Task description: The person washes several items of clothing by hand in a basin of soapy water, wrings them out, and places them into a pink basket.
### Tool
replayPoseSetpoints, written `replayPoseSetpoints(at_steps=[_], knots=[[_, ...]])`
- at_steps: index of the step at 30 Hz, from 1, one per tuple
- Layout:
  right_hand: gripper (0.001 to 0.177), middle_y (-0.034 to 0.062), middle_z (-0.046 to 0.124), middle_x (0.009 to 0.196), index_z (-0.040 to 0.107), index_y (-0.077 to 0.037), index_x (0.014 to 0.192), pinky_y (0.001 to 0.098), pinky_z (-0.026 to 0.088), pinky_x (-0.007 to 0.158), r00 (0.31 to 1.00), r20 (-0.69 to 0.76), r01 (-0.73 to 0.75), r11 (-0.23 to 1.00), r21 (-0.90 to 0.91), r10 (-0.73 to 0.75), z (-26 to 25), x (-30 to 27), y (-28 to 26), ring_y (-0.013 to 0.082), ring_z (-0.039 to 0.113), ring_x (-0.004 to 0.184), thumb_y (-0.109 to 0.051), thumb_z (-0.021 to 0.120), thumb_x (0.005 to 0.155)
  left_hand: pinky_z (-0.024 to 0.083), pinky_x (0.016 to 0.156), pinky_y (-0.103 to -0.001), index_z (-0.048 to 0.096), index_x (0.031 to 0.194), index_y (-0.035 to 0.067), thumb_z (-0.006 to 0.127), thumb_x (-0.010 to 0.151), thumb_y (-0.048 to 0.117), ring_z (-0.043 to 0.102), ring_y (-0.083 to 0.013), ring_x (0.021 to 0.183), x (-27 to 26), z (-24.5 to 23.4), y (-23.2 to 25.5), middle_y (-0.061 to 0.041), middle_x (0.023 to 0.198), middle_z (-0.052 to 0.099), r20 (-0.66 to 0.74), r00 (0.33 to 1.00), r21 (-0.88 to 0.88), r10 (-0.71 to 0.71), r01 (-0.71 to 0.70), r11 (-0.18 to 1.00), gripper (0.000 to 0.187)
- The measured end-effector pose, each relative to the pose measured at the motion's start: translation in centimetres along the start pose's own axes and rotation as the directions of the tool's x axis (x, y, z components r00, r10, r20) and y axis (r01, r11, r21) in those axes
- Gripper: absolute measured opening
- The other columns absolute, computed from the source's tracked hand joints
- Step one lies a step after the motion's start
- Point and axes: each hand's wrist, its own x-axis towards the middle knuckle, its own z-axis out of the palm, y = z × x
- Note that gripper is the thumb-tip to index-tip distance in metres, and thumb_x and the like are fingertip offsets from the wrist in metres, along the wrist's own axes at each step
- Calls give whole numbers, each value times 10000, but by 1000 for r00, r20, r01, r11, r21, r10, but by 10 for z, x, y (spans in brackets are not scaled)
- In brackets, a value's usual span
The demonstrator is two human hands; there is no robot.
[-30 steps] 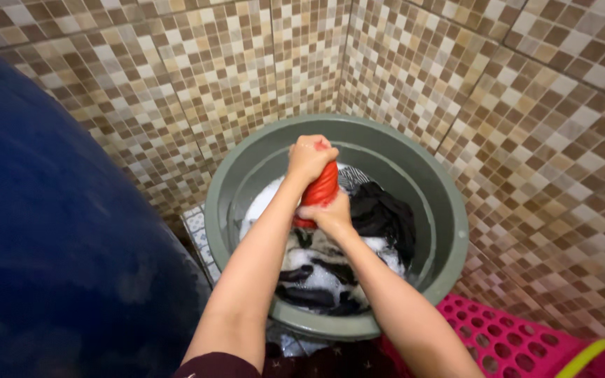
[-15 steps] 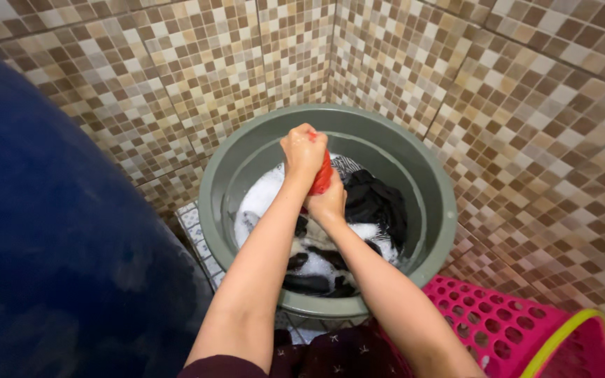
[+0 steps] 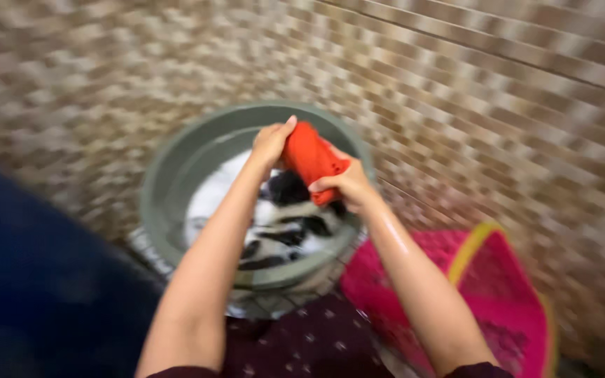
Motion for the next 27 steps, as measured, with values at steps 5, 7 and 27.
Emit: replayPoseSetpoints(at_steps=[5, 7, 27], knots=[[891, 89, 707, 1212, 555, -12, 1395, 404, 585, 903, 992, -115, 71, 990, 124, -56, -147, -113, -72, 218, 706, 1044, 108, 800, 547, 563, 577, -311, 582, 1357, 147, 624, 905, 483, 740, -202, 718, -66, 145, 58, -65, 1130, 726, 503, 864, 0, 11, -12, 1000, 565], [910, 68, 684, 1304, 522, -42, 1440, 393, 597, 963, 983, -159, 115, 986, 125, -94, -197, -152, -79, 198, 696, 1151, 102, 815, 591, 525, 544, -269, 496, 1402, 169, 646, 900, 445, 781, -185, 725, -75, 204, 44, 5, 1199, 702, 652, 756, -25, 63, -61, 998, 592], [839, 41, 713, 1094, 543, -389, 1408, 436, 587, 647, 686, -471, -561, 815, 142, 555, -309, -245, 174, 233, 683, 890, 4, 781, 706, 513, 968, -469, 529, 1465, 143, 847, 732, 186, 668, -411, 1100, -164, 351, -113, -289, 1122, 683, 778, 607, 415, 165, -693, 590, 799]])
